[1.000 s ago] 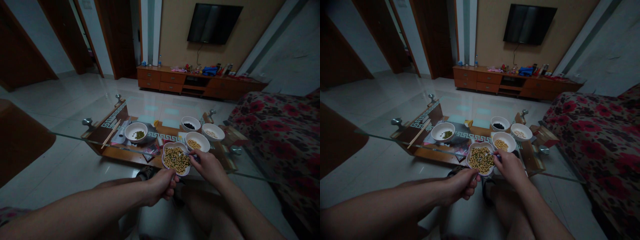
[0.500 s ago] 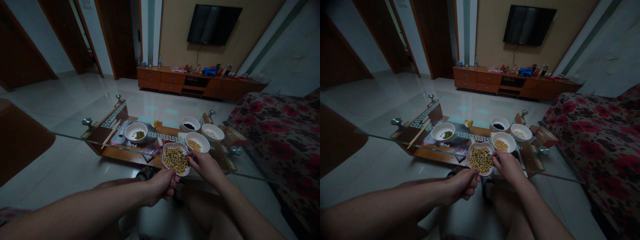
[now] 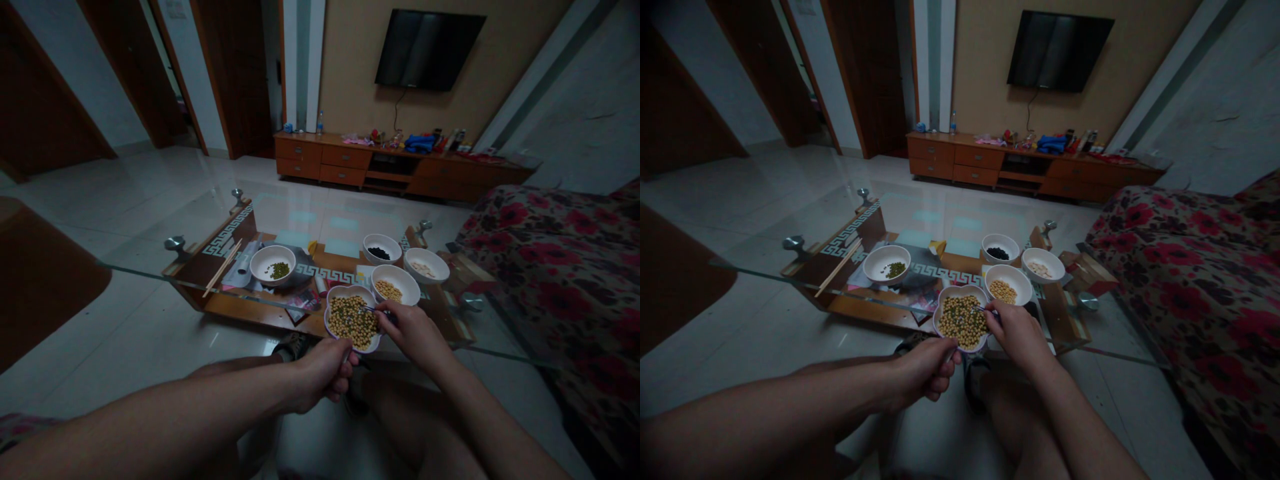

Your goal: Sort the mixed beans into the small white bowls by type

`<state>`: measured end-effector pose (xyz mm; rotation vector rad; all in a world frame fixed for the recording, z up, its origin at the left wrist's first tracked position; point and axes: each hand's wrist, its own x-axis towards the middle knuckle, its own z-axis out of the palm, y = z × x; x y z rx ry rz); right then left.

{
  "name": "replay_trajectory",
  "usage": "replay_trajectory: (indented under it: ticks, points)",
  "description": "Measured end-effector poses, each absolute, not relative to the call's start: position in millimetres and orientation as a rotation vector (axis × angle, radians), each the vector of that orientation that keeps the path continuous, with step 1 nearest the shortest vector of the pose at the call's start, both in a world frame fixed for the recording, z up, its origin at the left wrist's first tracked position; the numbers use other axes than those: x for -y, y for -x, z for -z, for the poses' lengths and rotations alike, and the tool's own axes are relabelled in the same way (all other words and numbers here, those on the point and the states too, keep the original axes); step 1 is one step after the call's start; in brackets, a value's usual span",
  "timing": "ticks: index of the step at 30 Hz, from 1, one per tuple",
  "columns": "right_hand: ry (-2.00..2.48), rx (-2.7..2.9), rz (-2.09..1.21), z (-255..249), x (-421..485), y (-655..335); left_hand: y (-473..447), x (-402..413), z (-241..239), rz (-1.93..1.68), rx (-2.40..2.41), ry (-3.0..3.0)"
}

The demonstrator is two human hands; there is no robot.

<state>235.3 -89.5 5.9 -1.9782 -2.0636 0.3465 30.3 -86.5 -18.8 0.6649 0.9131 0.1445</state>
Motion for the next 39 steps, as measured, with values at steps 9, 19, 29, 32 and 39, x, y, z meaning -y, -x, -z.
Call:
replay_trajectory:
  ticks: [9,19,29,32,39]
  points:
    - [1.986,2.075,-0.351,-0.7,87.5,-237.7,-31.2,87.4,21.2,-0.145,-0.910,-0.668]
    - [2.016,2.082,-0.367,-2.1,88.2,-236.7,-30.5,86.5,20.6,-0.136,-0.907,-0.673]
    - [2.029,2.070,-0.379,-1.4,88.6,-236.9,-30.6,86.8,22.7,-0.147,-0.894,-0.673]
    - [2.029,2.065,-0.392,0.1,87.5,-238.2,-30.7,86.7,22.6,-0.141,-0.891,-0.673]
    - [1.983,2.074,-0.394,-0.9,87.2,-237.8,-30.3,87.0,23.5,-0.148,-0.895,-0.671]
